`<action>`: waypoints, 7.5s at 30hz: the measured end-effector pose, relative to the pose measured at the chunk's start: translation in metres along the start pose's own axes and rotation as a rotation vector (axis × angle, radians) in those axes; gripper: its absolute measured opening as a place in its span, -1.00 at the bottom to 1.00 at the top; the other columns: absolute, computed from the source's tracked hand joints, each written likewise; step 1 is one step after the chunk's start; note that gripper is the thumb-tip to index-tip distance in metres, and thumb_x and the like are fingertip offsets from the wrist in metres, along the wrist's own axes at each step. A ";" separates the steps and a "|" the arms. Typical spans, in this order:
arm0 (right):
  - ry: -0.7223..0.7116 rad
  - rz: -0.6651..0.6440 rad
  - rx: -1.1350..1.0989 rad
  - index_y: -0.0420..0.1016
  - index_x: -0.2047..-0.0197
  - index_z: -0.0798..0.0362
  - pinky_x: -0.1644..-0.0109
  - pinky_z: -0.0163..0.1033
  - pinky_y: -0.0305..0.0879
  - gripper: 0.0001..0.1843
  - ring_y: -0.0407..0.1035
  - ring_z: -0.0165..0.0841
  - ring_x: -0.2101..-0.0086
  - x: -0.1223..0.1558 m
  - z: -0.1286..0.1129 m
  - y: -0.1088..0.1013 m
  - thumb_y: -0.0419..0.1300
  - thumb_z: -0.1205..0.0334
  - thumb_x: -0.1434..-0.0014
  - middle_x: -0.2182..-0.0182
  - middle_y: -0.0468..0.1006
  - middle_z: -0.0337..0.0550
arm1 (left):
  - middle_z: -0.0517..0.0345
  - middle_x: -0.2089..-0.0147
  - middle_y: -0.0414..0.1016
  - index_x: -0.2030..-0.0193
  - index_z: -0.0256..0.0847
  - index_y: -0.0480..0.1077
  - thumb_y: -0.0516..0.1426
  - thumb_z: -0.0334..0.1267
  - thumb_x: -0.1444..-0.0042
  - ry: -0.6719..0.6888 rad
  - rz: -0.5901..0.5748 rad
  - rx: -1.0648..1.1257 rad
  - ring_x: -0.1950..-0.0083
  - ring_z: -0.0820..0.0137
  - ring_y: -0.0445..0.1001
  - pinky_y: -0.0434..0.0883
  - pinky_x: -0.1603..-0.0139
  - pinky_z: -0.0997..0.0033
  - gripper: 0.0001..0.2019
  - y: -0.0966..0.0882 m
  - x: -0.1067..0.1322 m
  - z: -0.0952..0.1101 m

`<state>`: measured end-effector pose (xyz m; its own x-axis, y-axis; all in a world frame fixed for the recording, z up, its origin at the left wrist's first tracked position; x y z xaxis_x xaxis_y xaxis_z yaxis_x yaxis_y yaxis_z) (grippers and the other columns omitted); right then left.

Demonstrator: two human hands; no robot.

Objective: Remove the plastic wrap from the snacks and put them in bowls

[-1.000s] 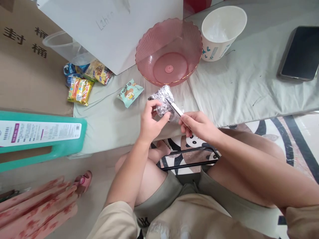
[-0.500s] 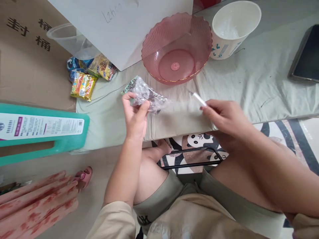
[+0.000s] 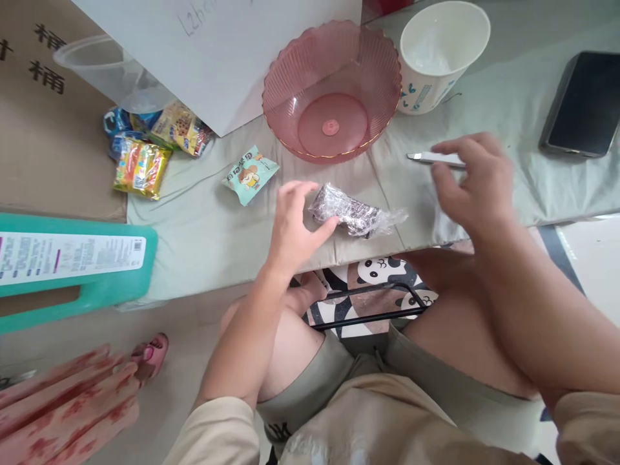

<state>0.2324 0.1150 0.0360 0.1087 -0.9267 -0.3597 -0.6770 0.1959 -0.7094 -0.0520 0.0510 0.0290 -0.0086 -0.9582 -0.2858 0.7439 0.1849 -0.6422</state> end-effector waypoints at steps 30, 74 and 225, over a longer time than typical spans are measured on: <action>-0.102 -0.100 -0.248 0.46 0.22 -0.07 0.11 -0.07 0.45 -0.93 0.51 -0.25 0.27 0.027 -0.071 0.026 0.17 0.18 -0.23 0.32 0.60 -0.16 | 0.00 -0.02 0.36 0.06 -0.09 0.49 0.25 -0.06 -0.09 0.152 0.134 -0.095 -0.04 0.21 0.45 0.50 0.13 0.27 -0.70 -0.054 -0.004 -0.005; -0.016 -0.607 0.302 0.31 -0.34 0.03 0.27 -0.10 0.28 -0.40 0.45 0.00 0.01 0.054 -0.117 0.087 0.16 0.08 -0.27 -0.11 0.61 0.08 | 0.07 0.09 0.56 -0.25 -0.04 0.29 0.28 -0.46 0.05 -0.448 -0.137 0.274 0.29 0.41 0.57 0.45 0.39 0.48 -0.32 -0.010 -0.006 -0.077; 0.376 0.088 -0.055 0.54 0.21 -0.04 0.45 -0.25 0.22 -0.83 0.24 -0.45 0.61 0.079 0.002 0.002 0.23 0.34 -0.10 0.60 0.40 -0.39 | 0.15 0.24 0.59 0.27 -0.18 0.44 0.22 -0.38 0.05 -0.573 -0.226 0.295 0.60 0.61 0.22 0.16 0.62 0.52 -0.83 -0.007 -0.005 -0.072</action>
<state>0.2412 0.0429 0.0050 -0.2186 -0.9620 -0.1633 -0.7109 0.2717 -0.6487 -0.1053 0.0700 -0.0166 0.1098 -0.9454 0.3067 0.9171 -0.0226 -0.3980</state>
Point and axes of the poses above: each hand's wrist, its own x-axis away from the middle knuckle, its own y-axis out of the palm, z = x × y, the point moved 10 cm from there along -x, towards the middle knuckle
